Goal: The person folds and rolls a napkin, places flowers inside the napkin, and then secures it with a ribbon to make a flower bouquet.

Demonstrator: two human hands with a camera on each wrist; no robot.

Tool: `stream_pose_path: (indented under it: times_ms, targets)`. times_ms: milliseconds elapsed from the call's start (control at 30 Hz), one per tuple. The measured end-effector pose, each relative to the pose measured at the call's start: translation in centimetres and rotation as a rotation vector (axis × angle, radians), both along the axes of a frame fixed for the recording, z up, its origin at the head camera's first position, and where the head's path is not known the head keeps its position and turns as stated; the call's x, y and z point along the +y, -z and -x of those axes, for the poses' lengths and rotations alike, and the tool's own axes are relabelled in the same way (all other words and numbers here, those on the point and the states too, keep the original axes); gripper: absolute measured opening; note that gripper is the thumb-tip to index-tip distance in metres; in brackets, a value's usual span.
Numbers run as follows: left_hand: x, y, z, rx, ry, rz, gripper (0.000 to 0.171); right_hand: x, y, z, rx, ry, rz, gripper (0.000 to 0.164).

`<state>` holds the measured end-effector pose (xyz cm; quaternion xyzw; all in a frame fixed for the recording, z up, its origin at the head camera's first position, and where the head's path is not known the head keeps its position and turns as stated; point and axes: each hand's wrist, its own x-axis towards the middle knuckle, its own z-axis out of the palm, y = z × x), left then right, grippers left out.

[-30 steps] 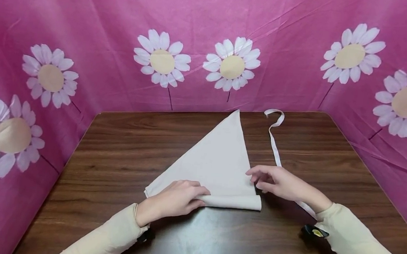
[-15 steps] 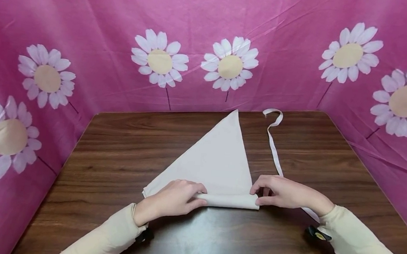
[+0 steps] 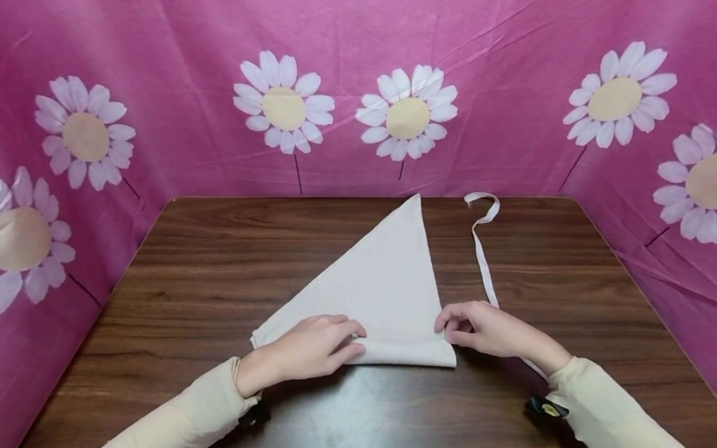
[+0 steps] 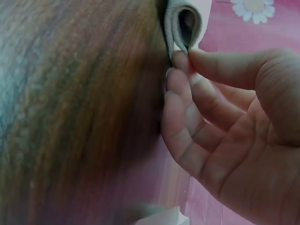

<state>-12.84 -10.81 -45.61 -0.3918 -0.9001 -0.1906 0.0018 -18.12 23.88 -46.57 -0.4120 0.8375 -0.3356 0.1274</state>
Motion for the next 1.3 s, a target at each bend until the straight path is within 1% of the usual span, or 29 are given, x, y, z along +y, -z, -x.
stream_pose_path:
  times_ms: [100, 167, 233, 300, 367, 433, 533, 600, 667, 733, 800, 933, 1067, 1167, 1233, 1300]
  targets:
    - [-0.1, 0.0, 0.1, 0.043, 0.021, -0.016, 0.026, -0.2, 0.1, 0.1, 0.013, 0.011, 0.008, 0.015]
    - [-0.1, 0.1, 0.2, 0.059, 0.046, -0.032, 0.034, -0.2, 0.2, 0.1, 0.027, 0.019, 0.016, 0.015]
    - [0.0, 0.3, 0.2, 0.069, 0.067, -0.039, 0.038, -0.1, 0.1, 0.2, 0.049, 0.029, 0.030, 0.016]
    - [0.0, 0.4, 0.2, 0.065, 0.078, -0.037, 0.037, 0.0, -0.1, 0.2, 0.080, 0.041, 0.052, 0.017]
    - [0.1, 0.4, 0.1, 0.064, 0.075, -0.028, 0.032, 0.2, -0.5, 0.1, 0.103, 0.045, 0.082, 0.017]
    - [0.1, 0.4, 0.0, 0.063, 0.063, -0.015, 0.026, 0.3, -0.9, 0.0, 0.111, 0.017, 0.116, 0.019]
    - [0.2, 0.2, -0.1, 0.058, 0.041, 0.005, 0.021, 0.2, -1.4, -0.4, 0.125, -0.068, 0.140, 0.027]
    - [0.3, 0.2, -0.2, 0.052, 0.024, 0.030, 0.027, -0.2, -1.4, -0.8, 0.166, -0.130, 0.115, 0.035]
    - [0.4, 0.1, -0.2, 0.046, 0.008, 0.056, 0.034, -0.6, -1.3, -1.4, 0.231, -0.162, 0.065, 0.040]
    - [0.4, 0.1, -0.2, 0.046, -0.009, 0.085, 0.040, -1.0, -0.9, -1.8, 0.296, -0.168, 0.016, 0.044]
    - [0.4, 0.1, -0.3, 0.046, -0.022, 0.101, 0.043, -1.2, -0.6, -2.0, 0.327, -0.158, -0.014, 0.043]
    - [0.2, 0.1, -0.4, 0.050, -0.051, 0.118, 0.047, -1.5, -0.3, -1.8, 0.312, -0.142, -0.020, 0.038]
    - [0.0, 0.0, -0.6, 0.035, -0.073, 0.132, 0.055, -1.6, -0.4, -1.2, 0.274, -0.133, -0.015, 0.030]
    - [-0.1, 0.0, -0.6, 0.027, -0.081, 0.143, 0.060, -1.6, -0.5, -0.6, 0.229, -0.128, 0.006, 0.026]
    - [-0.2, 0.1, -0.5, 0.036, -0.083, 0.138, 0.059, -1.5, -0.4, -0.1, 0.212, -0.125, 0.027, 0.025]
    - [-0.2, 0.1, -0.3, 0.056, -0.083, 0.123, 0.053, -1.5, -0.3, 0.2, 0.175, -0.125, 0.060, 0.025]
